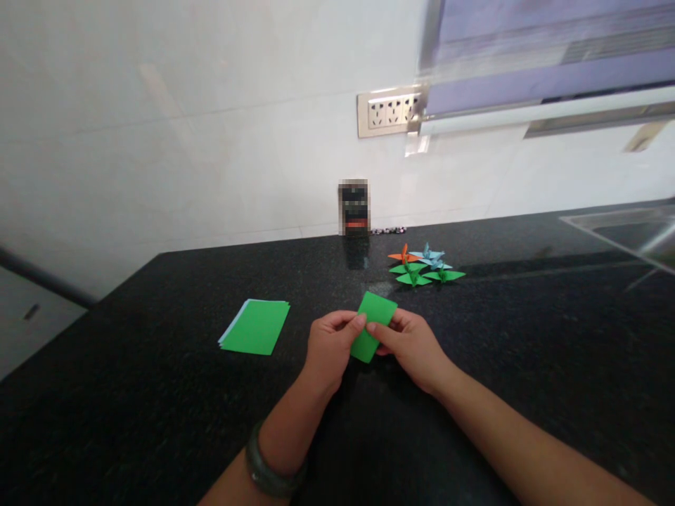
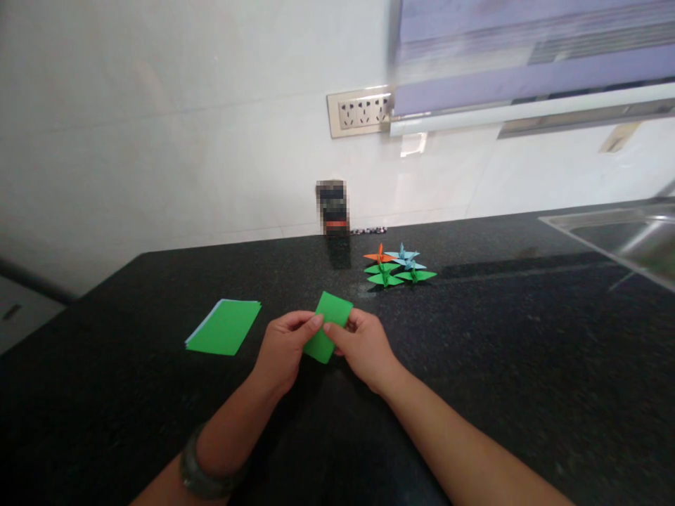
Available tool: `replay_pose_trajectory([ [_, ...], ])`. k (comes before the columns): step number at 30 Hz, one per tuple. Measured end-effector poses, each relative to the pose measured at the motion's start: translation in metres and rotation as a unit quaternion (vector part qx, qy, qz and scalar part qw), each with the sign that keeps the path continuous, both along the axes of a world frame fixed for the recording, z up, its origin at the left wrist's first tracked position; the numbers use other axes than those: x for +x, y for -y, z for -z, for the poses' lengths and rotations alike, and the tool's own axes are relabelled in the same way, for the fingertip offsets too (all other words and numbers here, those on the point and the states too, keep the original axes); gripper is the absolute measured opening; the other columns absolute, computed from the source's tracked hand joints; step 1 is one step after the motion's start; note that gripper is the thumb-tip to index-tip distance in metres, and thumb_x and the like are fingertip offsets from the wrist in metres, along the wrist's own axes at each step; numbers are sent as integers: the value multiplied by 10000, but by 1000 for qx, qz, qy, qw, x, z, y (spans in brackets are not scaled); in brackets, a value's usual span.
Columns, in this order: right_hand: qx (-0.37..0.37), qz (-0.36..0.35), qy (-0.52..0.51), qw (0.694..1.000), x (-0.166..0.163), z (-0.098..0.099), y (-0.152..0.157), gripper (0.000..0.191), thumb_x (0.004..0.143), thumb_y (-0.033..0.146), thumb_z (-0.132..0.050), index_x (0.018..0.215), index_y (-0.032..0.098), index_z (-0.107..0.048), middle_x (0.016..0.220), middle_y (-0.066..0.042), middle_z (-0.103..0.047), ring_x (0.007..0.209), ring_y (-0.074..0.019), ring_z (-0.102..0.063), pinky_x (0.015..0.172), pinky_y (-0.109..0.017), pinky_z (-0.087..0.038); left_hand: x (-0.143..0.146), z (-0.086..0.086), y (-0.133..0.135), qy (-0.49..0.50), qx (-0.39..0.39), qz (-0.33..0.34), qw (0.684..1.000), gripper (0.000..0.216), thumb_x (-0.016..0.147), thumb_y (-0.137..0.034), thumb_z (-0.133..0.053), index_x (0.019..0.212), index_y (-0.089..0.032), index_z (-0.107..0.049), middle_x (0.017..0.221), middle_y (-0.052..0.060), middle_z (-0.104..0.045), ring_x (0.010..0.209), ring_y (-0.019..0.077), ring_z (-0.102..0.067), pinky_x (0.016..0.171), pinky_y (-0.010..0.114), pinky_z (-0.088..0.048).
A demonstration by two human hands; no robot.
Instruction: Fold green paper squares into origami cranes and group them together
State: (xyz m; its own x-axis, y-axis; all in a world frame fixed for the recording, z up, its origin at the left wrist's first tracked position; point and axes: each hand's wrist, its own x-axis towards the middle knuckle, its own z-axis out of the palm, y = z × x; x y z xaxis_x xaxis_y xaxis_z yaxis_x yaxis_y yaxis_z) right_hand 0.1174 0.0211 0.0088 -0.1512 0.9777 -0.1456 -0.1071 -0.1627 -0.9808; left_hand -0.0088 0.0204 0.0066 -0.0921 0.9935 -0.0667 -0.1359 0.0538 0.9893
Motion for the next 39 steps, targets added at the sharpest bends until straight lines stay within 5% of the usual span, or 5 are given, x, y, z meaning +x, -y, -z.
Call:
replay_pose_trajectory([
  [16,31,33,1,999,3,2,0,284,635,416,-678,628,153,-570,552,24,-543,510,-98,-488,521,-238,-417,1,2,-2,120,-17,-13,992,207,631,-317,-721,687,-129,-654,584,3,-630,524,100,-539,545,238,-446],
  [21,107,54,85,989,8,4,-2,223,777,386,-530,713,175,-561,589,9,-555,530,-124,-498,516,-249,-411,-1,6,-3,-52,28,-10,998,258,704,-369,-643,780,-122,-640,706,66,-648,655,182,-601,653,349,-495],
  [25,342,21,360,868,21,-2,-3,158,821,204,-465,743,171,-598,750,-51,-616,735,-175,-536,696,-302,-417,-6,-2,2,-398,272,-130,866,518,672,-358,-679,1145,-177,-572,1266,161,-484,1181,319,-417,958,506,-343],
  [29,422,-19,476,771,27,-8,-3,197,835,128,-430,783,165,-616,793,-72,-636,793,-188,-522,743,-302,-411,-6,-10,7,-584,365,-63,722,256,759,-278,-606,1011,-261,-652,1289,102,-474,1276,352,-269,990,587,-238],
  [39,431,-46,509,743,28,-13,-2,179,833,134,-461,763,181,-618,790,-57,-639,803,-181,-513,725,-275,-405,-13,-17,6,-628,352,-47,692,180,805,-166,-500,757,-237,-658,1094,50,-605,1182,297,-396,993,586,-237],
])
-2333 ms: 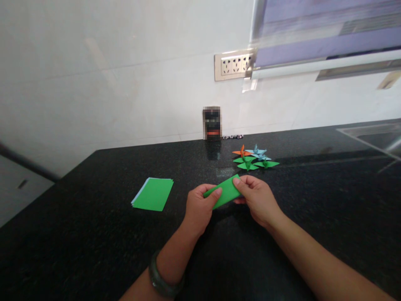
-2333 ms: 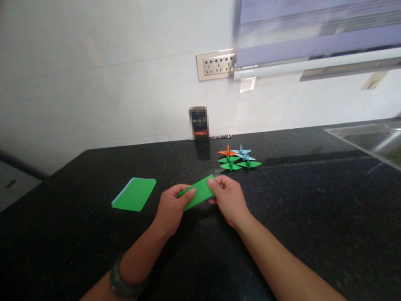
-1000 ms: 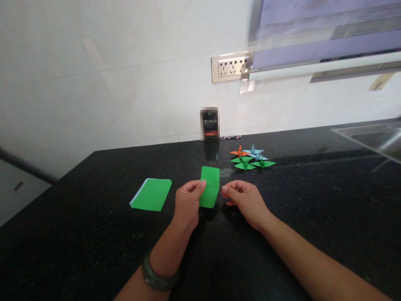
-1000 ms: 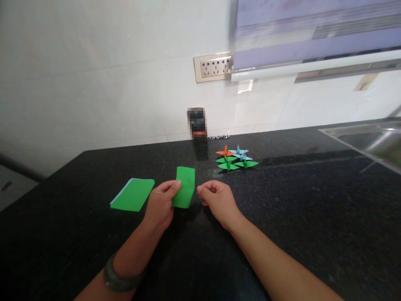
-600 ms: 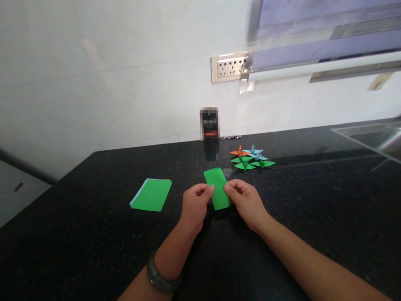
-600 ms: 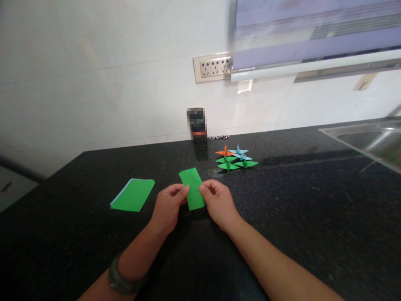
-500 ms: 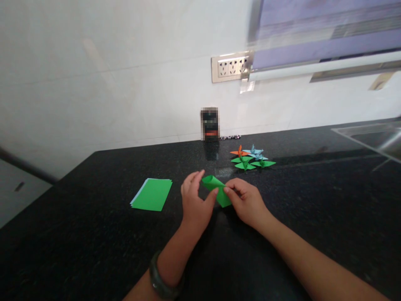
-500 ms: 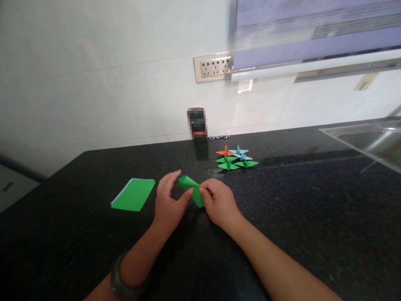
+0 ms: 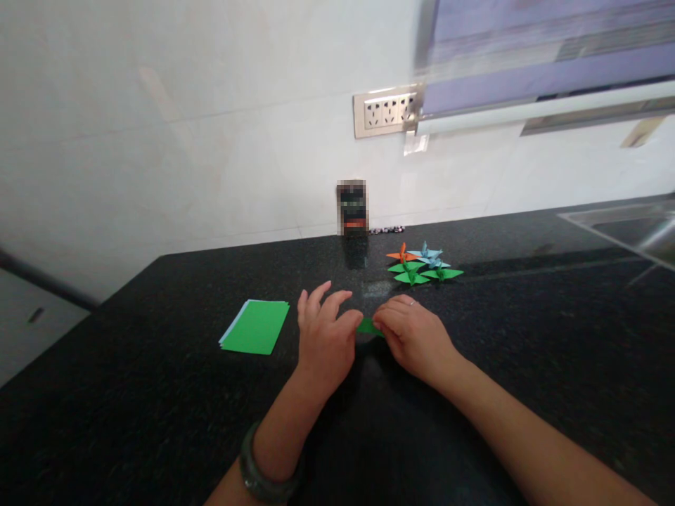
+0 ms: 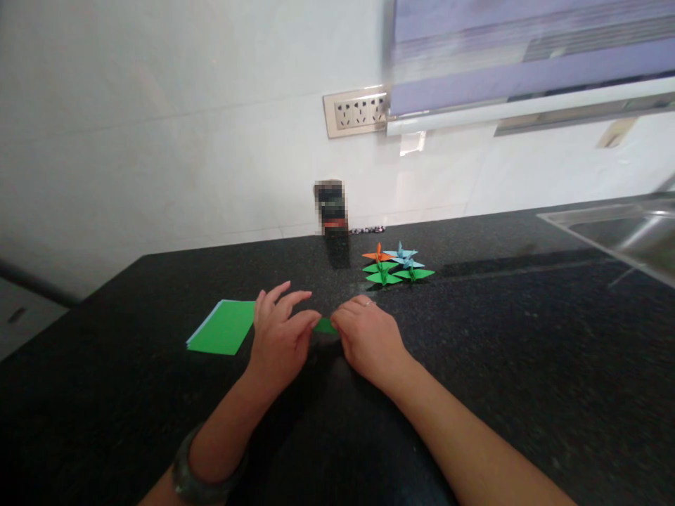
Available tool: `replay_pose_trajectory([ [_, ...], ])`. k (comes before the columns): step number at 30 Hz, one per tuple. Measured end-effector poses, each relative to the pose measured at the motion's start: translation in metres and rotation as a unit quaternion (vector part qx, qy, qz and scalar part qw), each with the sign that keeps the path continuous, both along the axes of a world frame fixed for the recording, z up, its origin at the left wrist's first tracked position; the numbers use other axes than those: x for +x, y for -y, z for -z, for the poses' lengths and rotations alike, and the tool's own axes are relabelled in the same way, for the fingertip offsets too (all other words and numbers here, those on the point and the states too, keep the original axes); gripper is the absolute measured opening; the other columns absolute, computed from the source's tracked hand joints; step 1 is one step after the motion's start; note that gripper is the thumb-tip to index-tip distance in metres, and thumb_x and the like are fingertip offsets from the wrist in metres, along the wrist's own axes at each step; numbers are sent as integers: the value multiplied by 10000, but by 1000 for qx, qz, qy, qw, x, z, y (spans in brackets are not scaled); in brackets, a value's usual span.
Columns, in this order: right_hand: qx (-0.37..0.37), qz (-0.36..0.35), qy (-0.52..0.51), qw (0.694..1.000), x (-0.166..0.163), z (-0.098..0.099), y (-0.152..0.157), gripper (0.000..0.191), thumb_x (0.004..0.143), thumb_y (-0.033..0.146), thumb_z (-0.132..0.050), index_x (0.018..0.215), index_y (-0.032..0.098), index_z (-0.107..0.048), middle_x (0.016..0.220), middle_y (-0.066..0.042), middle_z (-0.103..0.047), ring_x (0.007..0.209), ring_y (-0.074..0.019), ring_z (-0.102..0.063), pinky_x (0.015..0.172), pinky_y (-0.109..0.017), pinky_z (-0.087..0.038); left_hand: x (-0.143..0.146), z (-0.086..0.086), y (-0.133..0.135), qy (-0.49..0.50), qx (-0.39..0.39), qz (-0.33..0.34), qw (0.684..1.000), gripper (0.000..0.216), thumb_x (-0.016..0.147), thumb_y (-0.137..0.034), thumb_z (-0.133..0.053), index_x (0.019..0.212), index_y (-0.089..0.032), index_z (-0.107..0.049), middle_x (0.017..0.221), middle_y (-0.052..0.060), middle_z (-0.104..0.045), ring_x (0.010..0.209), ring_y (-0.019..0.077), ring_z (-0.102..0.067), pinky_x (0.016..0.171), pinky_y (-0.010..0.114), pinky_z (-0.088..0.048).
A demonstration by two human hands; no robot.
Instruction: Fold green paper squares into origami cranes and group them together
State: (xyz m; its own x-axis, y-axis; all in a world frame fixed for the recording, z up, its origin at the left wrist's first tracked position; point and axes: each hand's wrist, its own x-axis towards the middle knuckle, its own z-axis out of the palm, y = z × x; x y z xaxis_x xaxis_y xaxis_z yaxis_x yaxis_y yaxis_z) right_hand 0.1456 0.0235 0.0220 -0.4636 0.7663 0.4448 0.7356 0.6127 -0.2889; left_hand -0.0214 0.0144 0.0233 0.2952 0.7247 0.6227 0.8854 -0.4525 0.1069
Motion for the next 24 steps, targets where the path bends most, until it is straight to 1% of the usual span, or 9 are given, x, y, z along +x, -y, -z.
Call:
replay_pose_trajectory([
  [3,-3,23,-5,1000,3,0,-2,171,829,139,-467,748,181,-612,771,-54,-634,785,-182,-512,710,-279,-400,-7,-2,-4,51,29,-50,997,196,827,-193,-473,749,-199,-652,1057,89,-605,1149,292,-426,990,570,-250],
  [5,-5,33,-10,999,4,1,-3,169,828,141,-466,748,182,-608,767,-53,-630,780,-181,-509,706,-281,-396,-10,-1,-7,107,43,-72,991,210,840,-223,-453,828,-194,-661,1058,104,-599,1124,278,-444,984,543,-276],
  [7,-8,30,-18,999,4,1,-2,167,828,139,-463,753,181,-606,768,-52,-628,779,-178,-508,711,-281,-395,-10,2,-9,134,9,-34,990,239,820,-277,-494,990,-191,-640,1104,110,-595,1120,270,-451,978,502,-306],
  [9,-13,19,-27,999,3,0,-1,165,829,142,-462,759,179,-606,773,-51,-628,783,-175,-509,717,-281,-395,-8,5,-10,136,-64,20,988,265,790,-308,-542,1016,-206,-635,1059,87,-637,1102,265,-471,983,491,-302],
  [12,-22,0,-42,999,0,-2,2,163,834,168,-462,763,178,-608,771,-48,-629,783,-173,-514,723,-281,-400,-4,9,-10,182,-137,45,973,157,797,-280,-533,781,-227,-680,820,41,-688,954,233,-559,963,463,-318],
  [16,-33,12,-70,997,5,-3,-2,160,813,174,-473,764,189,-624,757,-37,-642,764,-166,-536,706,-273,-409,-9,6,-12,318,-151,30,936,172,770,-299,-560,706,-201,-686,754,47,-674,782,197,-589,770,325,-428],
  [19,-30,63,-58,996,15,-1,-10,147,772,179,-499,732,199,-640,740,-35,-648,759,-175,-553,704,-283,-416,-17,4,-16,414,-170,-27,894,183,739,-336,-587,709,-183,-682,662,25,-642,671,176,-562,661,276,-413],
  [21,-35,98,-65,992,20,0,-14,149,764,192,-503,735,193,-649,754,-50,-651,774,-188,-567,710,-297,-423,-21,3,-18,458,-185,-34,869,214,735,-365,-582,707,-170,-665,621,5,-609,609,152,-526,587,248,-386],
  [24,-71,93,-168,979,19,0,-13,224,814,289,-490,936,182,-645,899,-75,-665,833,-193,-583,702,-298,-440,-20,2,-18,486,-278,7,828,236,715,-384,-598,676,-154,-641,571,-11,-571,549,125,-488,529,227,-362],
])
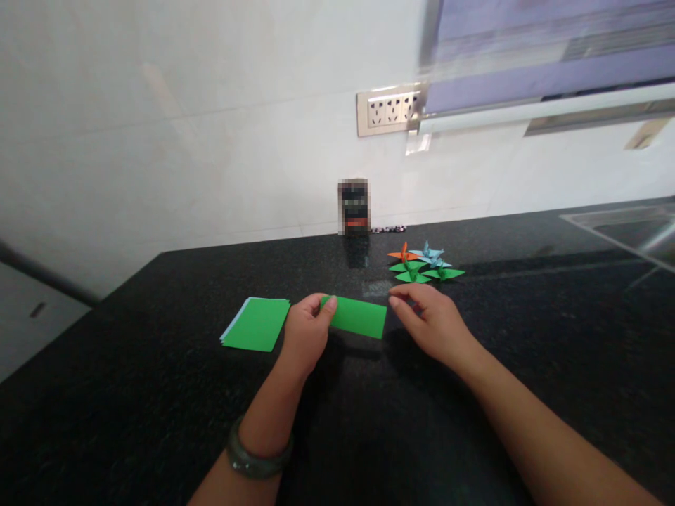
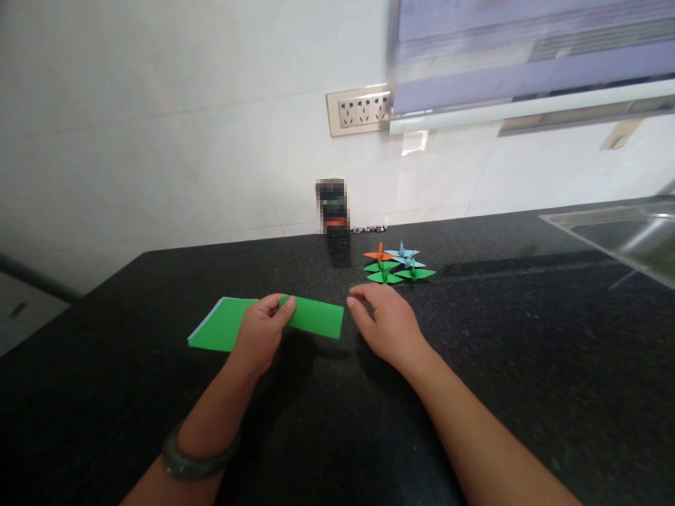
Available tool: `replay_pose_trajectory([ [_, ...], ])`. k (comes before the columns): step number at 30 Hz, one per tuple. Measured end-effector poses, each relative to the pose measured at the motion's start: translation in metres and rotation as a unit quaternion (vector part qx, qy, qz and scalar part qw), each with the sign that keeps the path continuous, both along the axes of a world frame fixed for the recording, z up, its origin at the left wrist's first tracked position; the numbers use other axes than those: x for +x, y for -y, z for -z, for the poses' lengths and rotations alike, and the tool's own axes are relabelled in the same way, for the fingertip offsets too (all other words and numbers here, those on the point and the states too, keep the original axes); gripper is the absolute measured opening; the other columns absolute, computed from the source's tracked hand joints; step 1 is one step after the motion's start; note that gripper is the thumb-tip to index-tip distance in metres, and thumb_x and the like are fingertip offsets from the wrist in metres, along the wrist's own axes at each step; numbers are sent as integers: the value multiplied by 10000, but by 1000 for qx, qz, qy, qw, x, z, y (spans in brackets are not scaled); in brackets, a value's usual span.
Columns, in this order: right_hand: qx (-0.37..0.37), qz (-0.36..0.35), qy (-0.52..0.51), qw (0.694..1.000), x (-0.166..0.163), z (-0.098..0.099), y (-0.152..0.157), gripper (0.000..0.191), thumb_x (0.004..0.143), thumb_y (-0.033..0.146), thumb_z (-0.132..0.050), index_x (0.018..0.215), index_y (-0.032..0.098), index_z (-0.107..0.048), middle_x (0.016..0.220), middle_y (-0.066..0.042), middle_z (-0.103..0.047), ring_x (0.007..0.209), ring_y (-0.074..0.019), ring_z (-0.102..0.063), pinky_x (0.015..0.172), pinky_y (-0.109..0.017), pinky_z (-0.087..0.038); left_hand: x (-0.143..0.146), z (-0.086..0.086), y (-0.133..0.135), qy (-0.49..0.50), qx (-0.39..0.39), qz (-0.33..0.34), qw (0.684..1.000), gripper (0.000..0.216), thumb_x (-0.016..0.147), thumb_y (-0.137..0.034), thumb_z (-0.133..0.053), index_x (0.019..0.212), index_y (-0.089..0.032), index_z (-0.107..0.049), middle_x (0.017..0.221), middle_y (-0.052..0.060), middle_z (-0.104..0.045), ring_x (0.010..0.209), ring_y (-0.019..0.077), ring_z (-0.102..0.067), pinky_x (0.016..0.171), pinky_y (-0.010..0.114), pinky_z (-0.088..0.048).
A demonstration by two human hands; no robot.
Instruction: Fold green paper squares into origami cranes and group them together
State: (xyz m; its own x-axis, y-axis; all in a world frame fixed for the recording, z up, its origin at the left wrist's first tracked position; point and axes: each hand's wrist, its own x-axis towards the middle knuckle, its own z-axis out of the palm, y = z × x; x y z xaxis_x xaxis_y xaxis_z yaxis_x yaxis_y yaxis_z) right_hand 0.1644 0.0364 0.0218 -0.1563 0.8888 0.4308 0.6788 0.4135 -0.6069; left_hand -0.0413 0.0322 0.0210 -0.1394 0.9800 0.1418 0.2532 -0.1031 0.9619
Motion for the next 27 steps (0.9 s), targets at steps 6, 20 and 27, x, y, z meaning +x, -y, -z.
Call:
replay_pose_trajectory([
  [6,-156,-89,-113,977,-20,2,10,253,792,344,-512,628,172,-600,551,10,-547,525,-115,-488,491,-225,-366,13,-2,7,99,-92,104,985,250,664,-376,-669,656,-128,-642,575,6,-595,527,113,-506,519,228,-392],
  [20,59,-240,-48,968,-6,-2,6,165,807,164,-541,915,211,-656,949,-69,-521,886,-160,-522,732,-282,-448,11,5,3,295,-184,69,935,224,638,-309,-700,705,-123,-594,616,10,-615,547,120,-573,576,270,-474],
  [27,-26,-175,-68,982,-13,6,2,237,854,235,-491,634,166,-542,668,-9,-512,642,-114,-496,606,-236,-402,19,7,8,189,-132,115,966,246,662,-333,-681,775,-114,-668,633,11,-630,568,99,-540,569,224,-432],
])
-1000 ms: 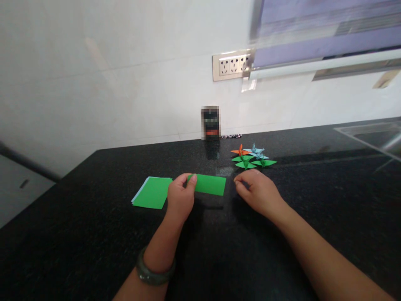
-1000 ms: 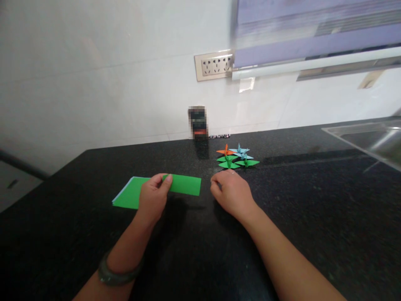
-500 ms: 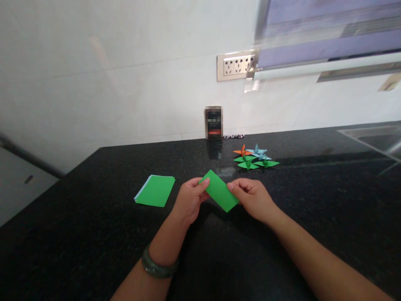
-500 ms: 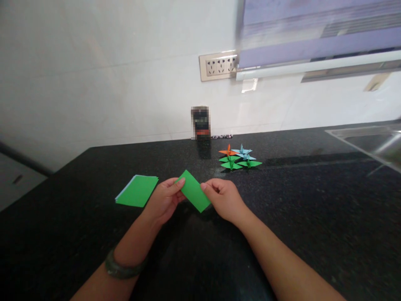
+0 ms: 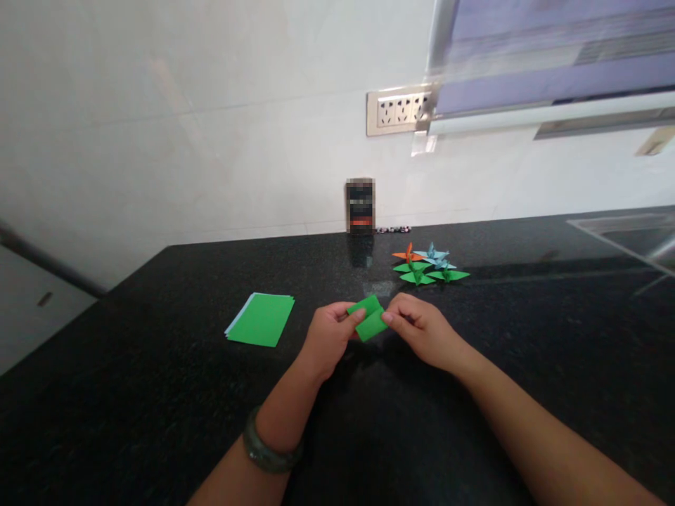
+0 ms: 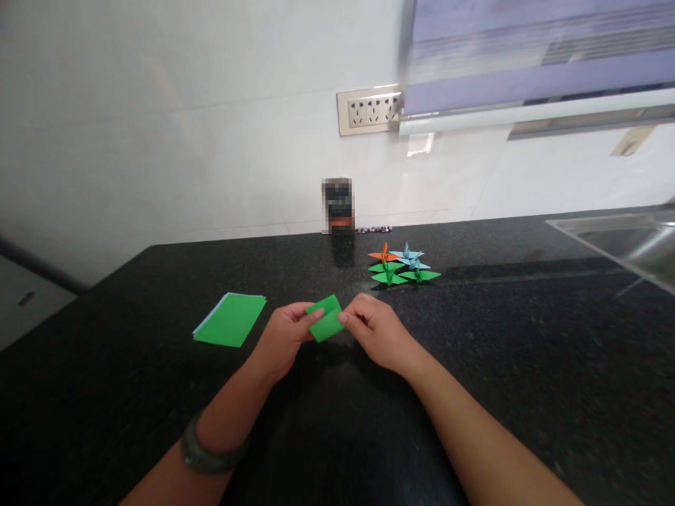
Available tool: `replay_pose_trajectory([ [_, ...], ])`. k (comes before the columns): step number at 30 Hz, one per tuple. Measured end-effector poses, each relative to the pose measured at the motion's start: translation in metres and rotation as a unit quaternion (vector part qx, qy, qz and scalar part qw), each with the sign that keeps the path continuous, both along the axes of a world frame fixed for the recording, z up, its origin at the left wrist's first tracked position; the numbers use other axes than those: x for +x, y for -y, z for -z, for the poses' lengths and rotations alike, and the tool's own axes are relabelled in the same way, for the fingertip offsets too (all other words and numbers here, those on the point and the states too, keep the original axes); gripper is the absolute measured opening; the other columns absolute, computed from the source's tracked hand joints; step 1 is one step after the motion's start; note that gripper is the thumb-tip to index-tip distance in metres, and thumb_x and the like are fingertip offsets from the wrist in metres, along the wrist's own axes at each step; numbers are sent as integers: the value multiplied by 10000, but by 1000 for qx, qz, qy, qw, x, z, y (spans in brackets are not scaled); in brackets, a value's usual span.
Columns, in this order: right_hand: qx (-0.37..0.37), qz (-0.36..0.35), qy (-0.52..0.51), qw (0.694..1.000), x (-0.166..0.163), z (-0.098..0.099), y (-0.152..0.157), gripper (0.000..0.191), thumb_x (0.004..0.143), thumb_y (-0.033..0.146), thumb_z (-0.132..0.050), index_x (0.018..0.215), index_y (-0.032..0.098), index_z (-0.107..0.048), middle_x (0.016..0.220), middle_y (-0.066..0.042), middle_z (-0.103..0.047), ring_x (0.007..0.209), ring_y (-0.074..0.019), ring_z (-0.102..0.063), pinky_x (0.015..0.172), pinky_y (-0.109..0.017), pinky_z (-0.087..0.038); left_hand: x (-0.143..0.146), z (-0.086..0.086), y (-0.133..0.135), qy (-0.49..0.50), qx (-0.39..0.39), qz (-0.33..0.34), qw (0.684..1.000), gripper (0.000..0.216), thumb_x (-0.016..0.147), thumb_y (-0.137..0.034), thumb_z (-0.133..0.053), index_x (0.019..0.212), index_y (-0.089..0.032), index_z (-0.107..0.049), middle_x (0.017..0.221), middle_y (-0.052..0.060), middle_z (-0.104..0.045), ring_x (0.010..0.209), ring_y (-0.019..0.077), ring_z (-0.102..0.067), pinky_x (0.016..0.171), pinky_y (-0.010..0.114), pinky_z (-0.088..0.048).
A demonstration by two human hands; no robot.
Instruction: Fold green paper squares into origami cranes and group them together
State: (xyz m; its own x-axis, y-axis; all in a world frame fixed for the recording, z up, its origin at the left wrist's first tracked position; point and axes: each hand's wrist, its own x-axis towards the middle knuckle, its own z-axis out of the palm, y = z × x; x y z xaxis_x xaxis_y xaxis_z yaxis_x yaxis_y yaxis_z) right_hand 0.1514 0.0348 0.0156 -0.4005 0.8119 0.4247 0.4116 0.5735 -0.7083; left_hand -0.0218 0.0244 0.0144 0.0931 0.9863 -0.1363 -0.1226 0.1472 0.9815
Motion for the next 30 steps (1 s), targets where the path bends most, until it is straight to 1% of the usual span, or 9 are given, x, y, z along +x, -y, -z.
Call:
replay_pose_trajectory([
  [4,-25,79,0,997,-4,6,-2,270,833,258,-505,577,175,-484,602,10,-486,573,-110,-466,552,-228,-370,4,-1,3,-25,3,33,999,253,701,-359,-637,771,-118,-672,640,13,-623,594,109,-547,594,236,-451],
  [10,-19,106,-3,994,-6,7,0,240,825,246,-507,595,178,-503,620,2,-515,594,-119,-489,567,-233,-370,8,0,6,-11,4,27,1000,436,748,-543,-511,744,-121,-622,627,22,-588,575,132,-546,536,262,-458],
  [14,-9,104,-3,994,-7,6,2,252,830,244,-502,587,180,-490,619,3,-506,597,-117,-488,568,-232,-368,10,3,7,-70,78,35,994,330,689,-442,-640,738,-117,-622,573,-15,-541,517,88,-462,483,205,-363],
  [18,-3,120,-15,993,-10,5,5,255,828,252,-495,584,182,-497,618,-2,-505,603,-121,-487,570,-240,-371,10,7,6,-98,102,15,990,269,731,-382,-613,755,-116,-641,596,-8,-562,534,88,-457,506,212,-352],
  [20,-24,131,-39,990,-12,5,6,191,809,258,-513,636,180,-533,637,-6,-518,612,-125,-492,573,-244,-383,10,8,5,-104,106,5,989,265,741,-374,-604,776,-116,-654,616,1,-577,551,93,-468,523,218,-361],
  [22,-75,135,-90,984,-13,5,7,105,779,273,-541,768,175,-575,685,-12,-550,618,-128,-505,571,-247,-404,9,9,5,-105,108,1,989,263,744,-371,-603,780,-117,-661,621,4,-580,557,95,-470,528,220,-363],
  [24,-136,124,-140,973,-13,5,7,181,758,299,-555,875,165,-587,723,-21,-579,612,-128,-515,552,-247,-415,9,10,4,-96,100,7,990,265,746,-377,-600,777,-121,-659,624,5,-580,560,97,-476,535,222,-372],
  [27,-185,99,-153,966,-13,2,6,198,753,332,-547,811,154,-612,677,-16,-581,558,-116,-494,489,-233,-383,9,12,4,-88,86,16,992,265,747,-386,-594,756,-126,-647,620,5,-576,565,103,-487,545,229,-394],
  [30,-191,99,-154,964,-12,-2,7,196,746,336,-551,735,150,-613,605,5,-549,493,-95,-444,440,-219,-335,10,12,3,-95,84,18,992,267,750,-391,-589,736,-128,-634,603,1,-564,556,102,-483,540,230,-401],
])
